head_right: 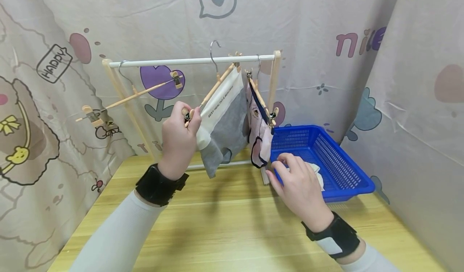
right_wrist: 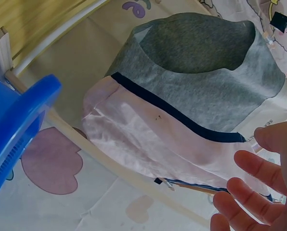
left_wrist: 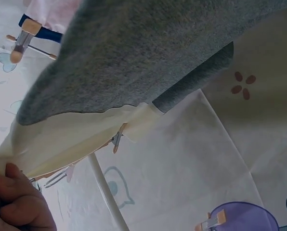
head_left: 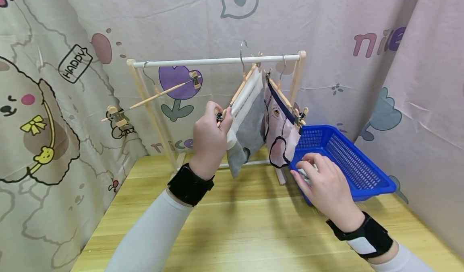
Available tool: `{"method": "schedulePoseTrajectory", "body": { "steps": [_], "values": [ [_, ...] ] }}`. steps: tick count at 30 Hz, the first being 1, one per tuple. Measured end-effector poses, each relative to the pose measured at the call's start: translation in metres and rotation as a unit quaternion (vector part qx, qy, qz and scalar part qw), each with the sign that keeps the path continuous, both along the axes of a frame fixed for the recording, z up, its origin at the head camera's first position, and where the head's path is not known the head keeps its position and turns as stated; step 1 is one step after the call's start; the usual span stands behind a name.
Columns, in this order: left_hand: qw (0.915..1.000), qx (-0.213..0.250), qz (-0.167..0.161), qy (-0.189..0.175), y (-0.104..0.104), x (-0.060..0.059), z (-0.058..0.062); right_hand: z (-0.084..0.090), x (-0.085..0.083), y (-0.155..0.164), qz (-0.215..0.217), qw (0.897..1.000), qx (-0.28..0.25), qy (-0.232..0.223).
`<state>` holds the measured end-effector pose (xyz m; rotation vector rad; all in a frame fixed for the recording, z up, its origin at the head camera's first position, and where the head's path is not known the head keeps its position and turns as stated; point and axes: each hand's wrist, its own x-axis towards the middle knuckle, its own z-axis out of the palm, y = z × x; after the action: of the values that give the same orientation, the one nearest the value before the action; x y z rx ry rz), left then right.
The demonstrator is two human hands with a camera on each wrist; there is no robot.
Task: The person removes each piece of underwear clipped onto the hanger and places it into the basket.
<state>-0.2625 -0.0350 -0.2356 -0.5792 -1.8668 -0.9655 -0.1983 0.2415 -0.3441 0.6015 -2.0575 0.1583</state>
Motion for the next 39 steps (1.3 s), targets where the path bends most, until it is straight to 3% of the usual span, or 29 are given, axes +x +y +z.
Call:
{"method": "schedulePoseTrajectory", "body": {
  "steps": [12, 30, 39],
  "values": [
    [1.0000, 0.001, -0.003, 0.009, -0.008, 0.010, -0.008, 0.001, 0.002, -0.004, -0.015, 1.000, -0.005, -0.003],
    [1.0000, 0.005, 0.001, 0.007, -0.013, 0.019, -0.022, -0.003, 0.001, -0.007, -0.002, 1.000, -0.003, 0.011],
    [1.0000, 0.003, 0.003, 0.002, -0.011, 0.019, -0.028, -0.004, 0.003, -0.008, -0.013, 1.000, -0.005, -0.005]
  ]
}}
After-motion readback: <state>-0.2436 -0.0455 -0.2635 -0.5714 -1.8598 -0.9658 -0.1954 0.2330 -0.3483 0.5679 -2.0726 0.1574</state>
